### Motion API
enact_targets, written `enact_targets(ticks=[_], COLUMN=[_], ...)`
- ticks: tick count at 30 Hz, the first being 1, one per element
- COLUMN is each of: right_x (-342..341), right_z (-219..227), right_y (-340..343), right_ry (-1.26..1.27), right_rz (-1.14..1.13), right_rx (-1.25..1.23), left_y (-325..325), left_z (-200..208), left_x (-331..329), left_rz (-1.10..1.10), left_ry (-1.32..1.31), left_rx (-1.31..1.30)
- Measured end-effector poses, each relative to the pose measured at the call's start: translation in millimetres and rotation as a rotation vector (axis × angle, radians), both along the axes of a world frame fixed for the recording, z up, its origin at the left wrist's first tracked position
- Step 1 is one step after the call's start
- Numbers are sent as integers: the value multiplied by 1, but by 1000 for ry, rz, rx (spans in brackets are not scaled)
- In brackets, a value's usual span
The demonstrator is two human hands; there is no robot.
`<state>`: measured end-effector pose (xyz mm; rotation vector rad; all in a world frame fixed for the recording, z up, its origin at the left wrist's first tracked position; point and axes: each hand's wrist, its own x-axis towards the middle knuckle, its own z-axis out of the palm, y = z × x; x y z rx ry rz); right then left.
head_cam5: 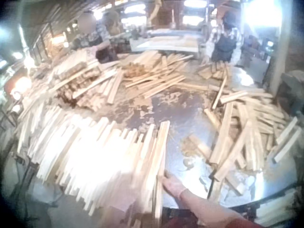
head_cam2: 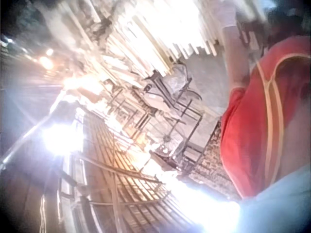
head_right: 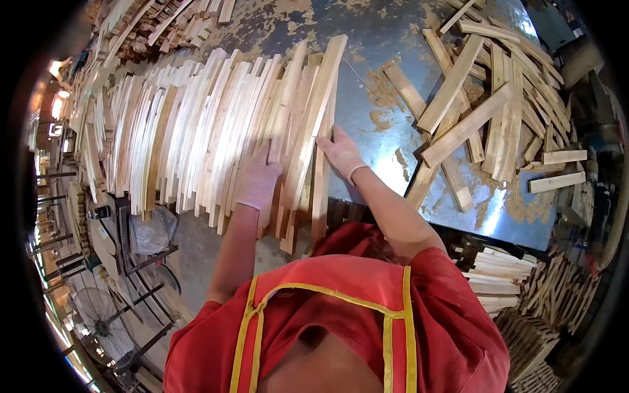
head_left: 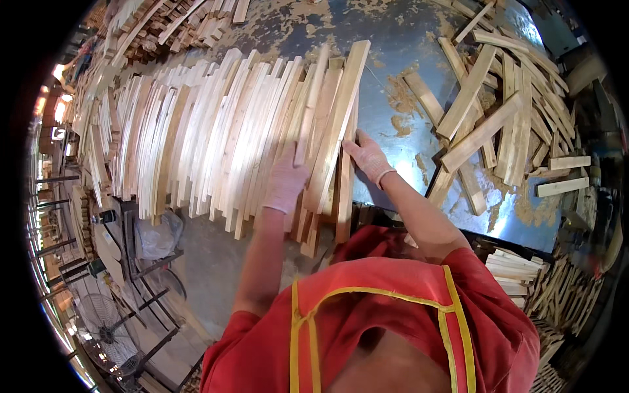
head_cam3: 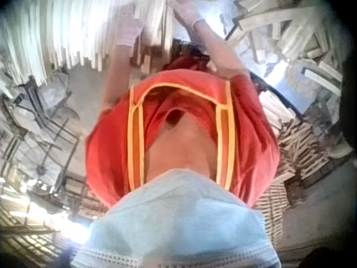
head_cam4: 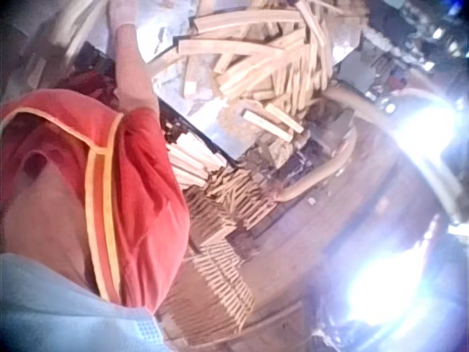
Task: The person sorts and stacks thin wooden slats on a metal workbench. They pick up individual pieces from a disorganized pile, align them, and place them into a neat stack. The person occasionally gathers larger bundles of slats and moves them to a different area of the workspace.
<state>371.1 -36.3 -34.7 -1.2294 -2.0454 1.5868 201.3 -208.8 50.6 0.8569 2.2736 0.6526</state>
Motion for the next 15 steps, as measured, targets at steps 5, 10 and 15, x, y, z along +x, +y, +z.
enact_targets(ticks=[5,10,15], right_x=[6,24,58], right_z=[55,53,53], right_y=[17,4,-22], right_ry=[-445,214,202], right_rz=[287,-165,-296], right_rx=[140,-50,-274], left_y=[-45,-22,1], left_z=[33,38,8], left_x=[5,69,94], left_rz=[232,-48,-322], left_ry=[-662,-241,722], left_rx=[552,278,302])
